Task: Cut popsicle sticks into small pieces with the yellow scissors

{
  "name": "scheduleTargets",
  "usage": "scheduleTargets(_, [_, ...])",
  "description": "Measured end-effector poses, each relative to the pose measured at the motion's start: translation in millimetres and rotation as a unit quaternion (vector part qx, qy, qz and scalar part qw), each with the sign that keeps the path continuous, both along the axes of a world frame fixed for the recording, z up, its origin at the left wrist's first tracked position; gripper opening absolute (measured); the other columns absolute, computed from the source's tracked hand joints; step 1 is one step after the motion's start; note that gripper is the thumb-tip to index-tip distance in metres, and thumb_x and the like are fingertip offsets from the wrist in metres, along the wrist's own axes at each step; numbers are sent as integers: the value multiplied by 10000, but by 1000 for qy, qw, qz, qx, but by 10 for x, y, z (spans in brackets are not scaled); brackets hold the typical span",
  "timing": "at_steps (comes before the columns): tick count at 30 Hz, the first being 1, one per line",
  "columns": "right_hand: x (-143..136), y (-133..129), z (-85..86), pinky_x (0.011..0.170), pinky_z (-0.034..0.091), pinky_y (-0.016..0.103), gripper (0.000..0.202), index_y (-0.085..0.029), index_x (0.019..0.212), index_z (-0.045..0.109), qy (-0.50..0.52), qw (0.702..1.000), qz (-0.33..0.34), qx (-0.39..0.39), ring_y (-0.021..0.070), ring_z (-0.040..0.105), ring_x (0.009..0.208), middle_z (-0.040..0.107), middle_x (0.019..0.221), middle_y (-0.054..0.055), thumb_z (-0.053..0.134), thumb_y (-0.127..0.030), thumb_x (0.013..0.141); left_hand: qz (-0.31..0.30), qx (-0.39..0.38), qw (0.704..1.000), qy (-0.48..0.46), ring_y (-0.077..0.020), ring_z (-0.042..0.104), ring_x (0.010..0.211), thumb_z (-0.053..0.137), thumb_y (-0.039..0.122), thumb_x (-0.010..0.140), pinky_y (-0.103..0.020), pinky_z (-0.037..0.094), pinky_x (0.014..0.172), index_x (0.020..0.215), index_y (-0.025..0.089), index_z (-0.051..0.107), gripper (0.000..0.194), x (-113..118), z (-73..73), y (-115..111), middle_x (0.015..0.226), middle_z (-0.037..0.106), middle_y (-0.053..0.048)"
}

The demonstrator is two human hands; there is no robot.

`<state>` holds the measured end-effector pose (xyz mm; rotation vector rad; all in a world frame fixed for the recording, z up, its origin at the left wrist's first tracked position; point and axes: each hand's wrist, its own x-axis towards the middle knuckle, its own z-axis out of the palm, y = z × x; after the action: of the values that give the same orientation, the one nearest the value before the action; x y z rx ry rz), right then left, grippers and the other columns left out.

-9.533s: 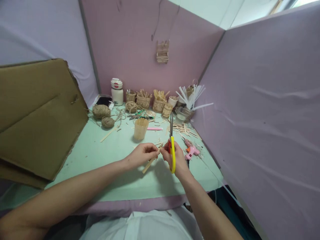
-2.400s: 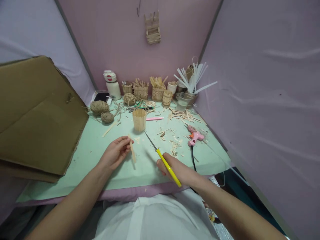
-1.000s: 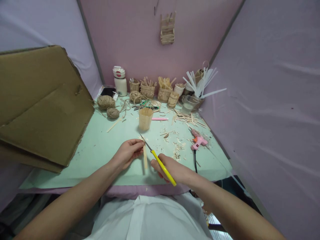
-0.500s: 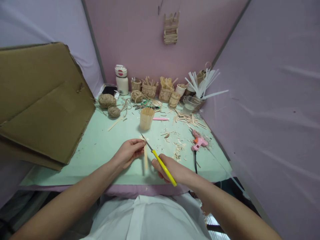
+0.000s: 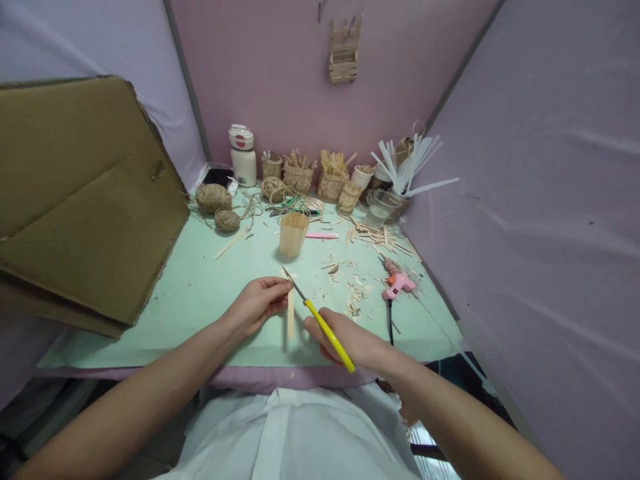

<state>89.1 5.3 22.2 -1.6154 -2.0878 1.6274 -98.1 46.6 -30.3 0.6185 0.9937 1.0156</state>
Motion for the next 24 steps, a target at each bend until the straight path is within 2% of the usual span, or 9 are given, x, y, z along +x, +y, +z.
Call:
scheduleTargets(5, [21,-2,-24,377,298,211,449,-204,608,378,7,1000,-9,-4,85,371,355,447,437,-36,332,-493,949,-7,-6,1000,-1,-66,551,574,840,287,585,-204,472,628,701,100,691,266,1,8,-2,643,625,-23])
scheduleTargets(18, [45,35,-39,381,291,202,477,-202,622,390,-23,1000,2,-13,85,380,340,442,399,-39,348,-554,940,-16,-16,1000,-7,-57,543,557,800,234,627,-186,476,610,691,98,673,197,-21,-2,13,628,609,-17])
scheduleTargets(24, [38,74,-29,365,303,196,449,-206,666,387,-14,1000,-6,-24,82,395,347,488,453,-36,351,-566,933,-7,-23,1000,2,-61,529,555,809,241,608,-197,470,609,691,103,659,221,-39,1,20,619,591,-12])
